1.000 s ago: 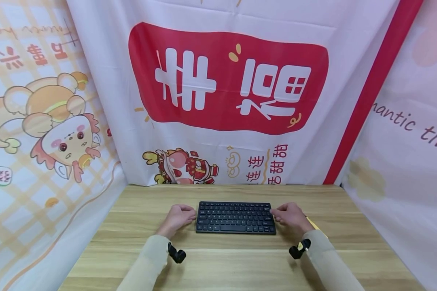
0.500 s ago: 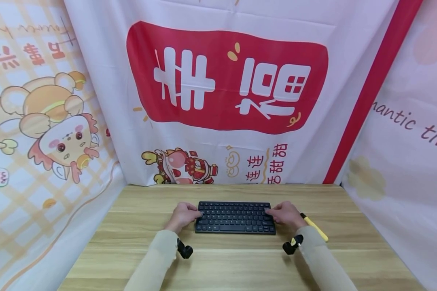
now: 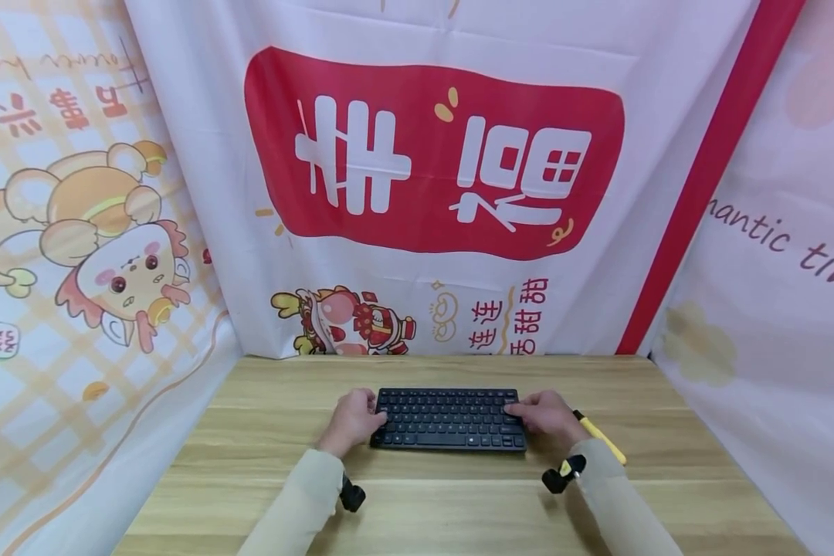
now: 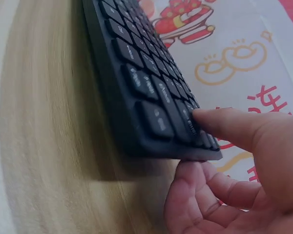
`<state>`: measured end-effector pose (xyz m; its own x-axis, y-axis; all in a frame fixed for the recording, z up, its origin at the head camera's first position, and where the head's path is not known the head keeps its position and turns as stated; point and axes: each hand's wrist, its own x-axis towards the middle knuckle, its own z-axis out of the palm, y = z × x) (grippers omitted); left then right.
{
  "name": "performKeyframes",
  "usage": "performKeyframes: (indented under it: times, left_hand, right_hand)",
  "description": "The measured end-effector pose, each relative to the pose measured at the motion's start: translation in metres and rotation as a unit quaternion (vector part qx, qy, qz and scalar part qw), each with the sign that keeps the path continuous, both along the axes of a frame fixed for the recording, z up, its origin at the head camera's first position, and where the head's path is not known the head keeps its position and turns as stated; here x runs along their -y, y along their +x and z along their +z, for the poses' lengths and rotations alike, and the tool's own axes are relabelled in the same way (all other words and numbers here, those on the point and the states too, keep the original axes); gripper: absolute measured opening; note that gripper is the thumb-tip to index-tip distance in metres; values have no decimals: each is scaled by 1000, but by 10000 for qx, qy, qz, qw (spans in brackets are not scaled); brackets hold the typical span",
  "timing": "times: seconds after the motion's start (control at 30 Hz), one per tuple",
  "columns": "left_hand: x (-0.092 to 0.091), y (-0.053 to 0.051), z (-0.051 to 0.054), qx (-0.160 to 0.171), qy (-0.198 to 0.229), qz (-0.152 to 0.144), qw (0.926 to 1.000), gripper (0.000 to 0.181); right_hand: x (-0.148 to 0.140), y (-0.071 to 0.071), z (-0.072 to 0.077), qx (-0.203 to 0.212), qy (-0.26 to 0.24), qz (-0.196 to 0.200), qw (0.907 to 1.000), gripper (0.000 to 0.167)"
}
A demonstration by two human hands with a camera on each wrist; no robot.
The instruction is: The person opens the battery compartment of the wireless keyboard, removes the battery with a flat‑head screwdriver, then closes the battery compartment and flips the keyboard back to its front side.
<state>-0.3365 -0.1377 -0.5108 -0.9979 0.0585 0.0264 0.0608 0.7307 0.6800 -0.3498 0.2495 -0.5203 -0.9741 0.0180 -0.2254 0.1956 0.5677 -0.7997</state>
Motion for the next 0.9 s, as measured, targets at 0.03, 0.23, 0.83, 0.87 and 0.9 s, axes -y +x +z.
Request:
performKeyframes:
  times: [0.03, 0.23, 0.83, 0.87, 0.9]
  left_hand:
    - [-3, 3, 4, -195, -194, -165, 9995, 42]
    - [-25, 17, 20, -673, -701, -1613, 9821, 72]
    - [-101, 39, 13, -1728, -1891, -2565, 9320, 110]
    - [-103, 38, 10, -1785, -1913, -2548, 9309, 111]
    - [-106, 38, 8, -1828, -1927, -2537, 9301, 112]
  right_hand:
    - [-1, 2, 1, 43, -101, -6, 9999, 38]
    - [1, 11, 19, 1, -648, -60, 9979, 42]
    - [43, 47, 62, -664, -1010, -628, 9907, 43]
    - [45, 49, 64, -688, -962, -631, 9910, 44]
    - [47, 51, 66, -714, -929, -632, 9911, 44]
